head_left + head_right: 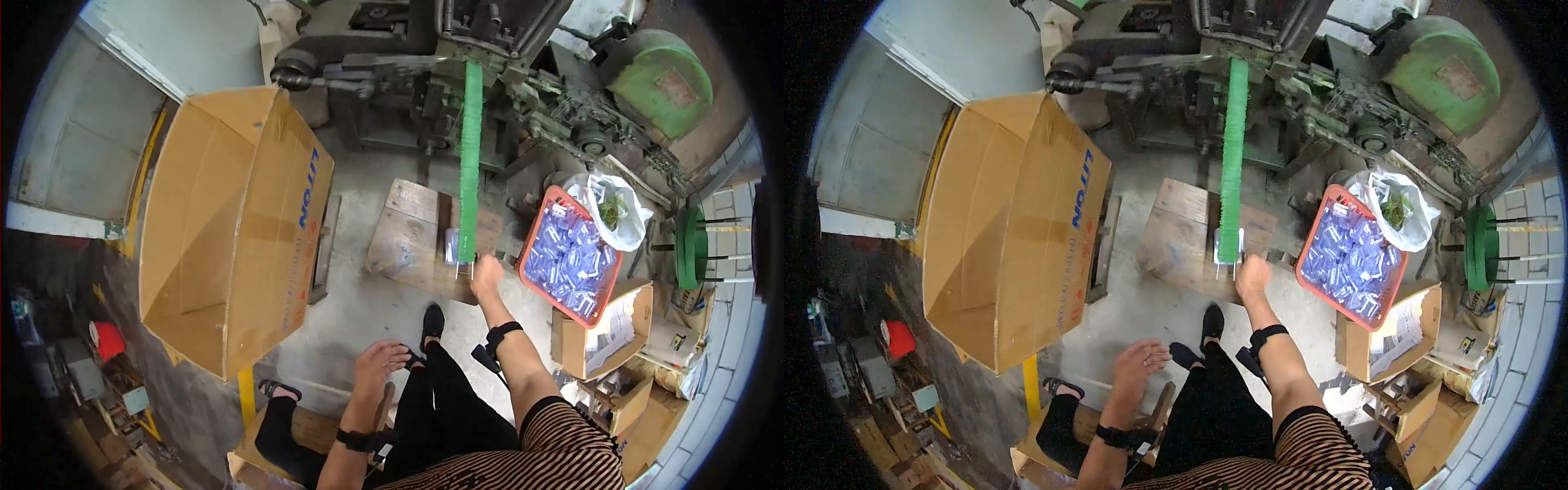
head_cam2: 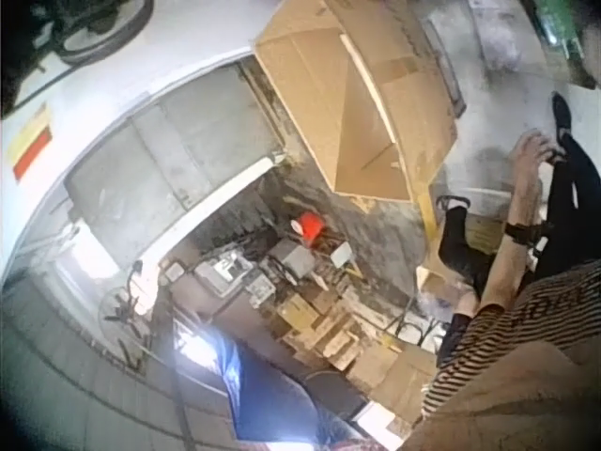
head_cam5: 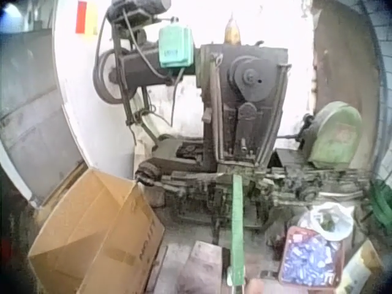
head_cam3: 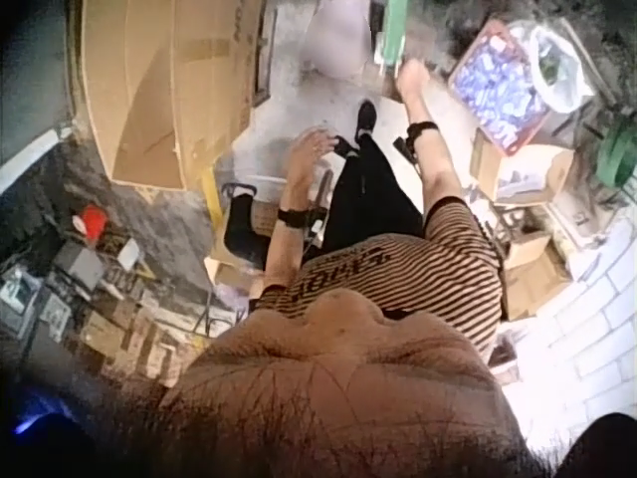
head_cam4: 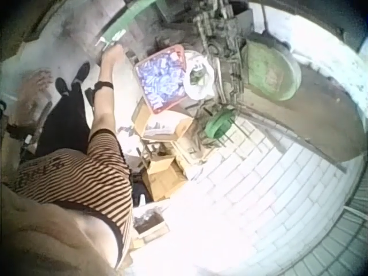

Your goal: Packaging industrial electronic components into carrier strips and placing them into a shipping box.

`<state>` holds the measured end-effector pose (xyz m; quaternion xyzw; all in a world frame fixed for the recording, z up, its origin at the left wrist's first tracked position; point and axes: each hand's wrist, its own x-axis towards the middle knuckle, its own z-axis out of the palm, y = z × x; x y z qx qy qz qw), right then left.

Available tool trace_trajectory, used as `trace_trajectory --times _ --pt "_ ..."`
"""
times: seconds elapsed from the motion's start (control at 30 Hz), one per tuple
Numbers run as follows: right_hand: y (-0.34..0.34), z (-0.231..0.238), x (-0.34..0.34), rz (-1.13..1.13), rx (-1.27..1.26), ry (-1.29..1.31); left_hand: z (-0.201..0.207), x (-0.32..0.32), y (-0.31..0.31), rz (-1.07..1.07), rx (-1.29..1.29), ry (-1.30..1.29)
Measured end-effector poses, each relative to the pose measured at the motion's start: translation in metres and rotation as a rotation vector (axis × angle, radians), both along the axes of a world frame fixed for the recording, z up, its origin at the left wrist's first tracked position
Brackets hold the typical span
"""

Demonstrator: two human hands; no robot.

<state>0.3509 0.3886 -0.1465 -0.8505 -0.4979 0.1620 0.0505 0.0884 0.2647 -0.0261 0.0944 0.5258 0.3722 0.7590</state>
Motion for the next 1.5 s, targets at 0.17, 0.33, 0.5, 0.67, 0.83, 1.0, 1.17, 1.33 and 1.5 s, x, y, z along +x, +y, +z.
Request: trace_trajectory --times 0.17,0.33,0.5,0.67,0.83,1.0,1.17,1.33,1.5 --pt "0.004 0.006 -0.005 0.153 0.184 -0.085 -0.039 0.019 0.010 -0.009 -0.060 0.012" --pt "0.008 0.002 -0.011 0.247 0.383 0.004 -0.097 0.050 0.012 -0.294 0.231 0.614" --pt "0.013 -0.010 -0.005 0.130 0.488 -0.023 -0.128 0.079 0.080 -0.468 0.822 1.153" --pt "0.018 -0.033 0.002 0.096 0.424 0.089 -0.169 0.095 0.119 -0.737 0.937 1.198" --pt "0.049 -0.030 0.020 0.238 0.692 0.089 -0.180 0.130 0.114 -0.866 1.215 1.014" --pt "0.062 -0.028 0.021 0.346 0.789 0.047 -0.196 0.151 0.120 -1.067 1.425 0.949" --pt "0.068 -0.018 0.016 0.481 0.637 0.008 -0.215 0.141 0.123 -0.964 1.471 1.015" --pt "0.069 -0.006 0.021 0.641 0.262 0.000 -0.172 0.127 0.112 -0.786 1.219 0.922" --pt "0.080 0.033 0.014 0.673 0.144 0.056 -0.156 0.124 0.059 -0.341 0.897 0.822"
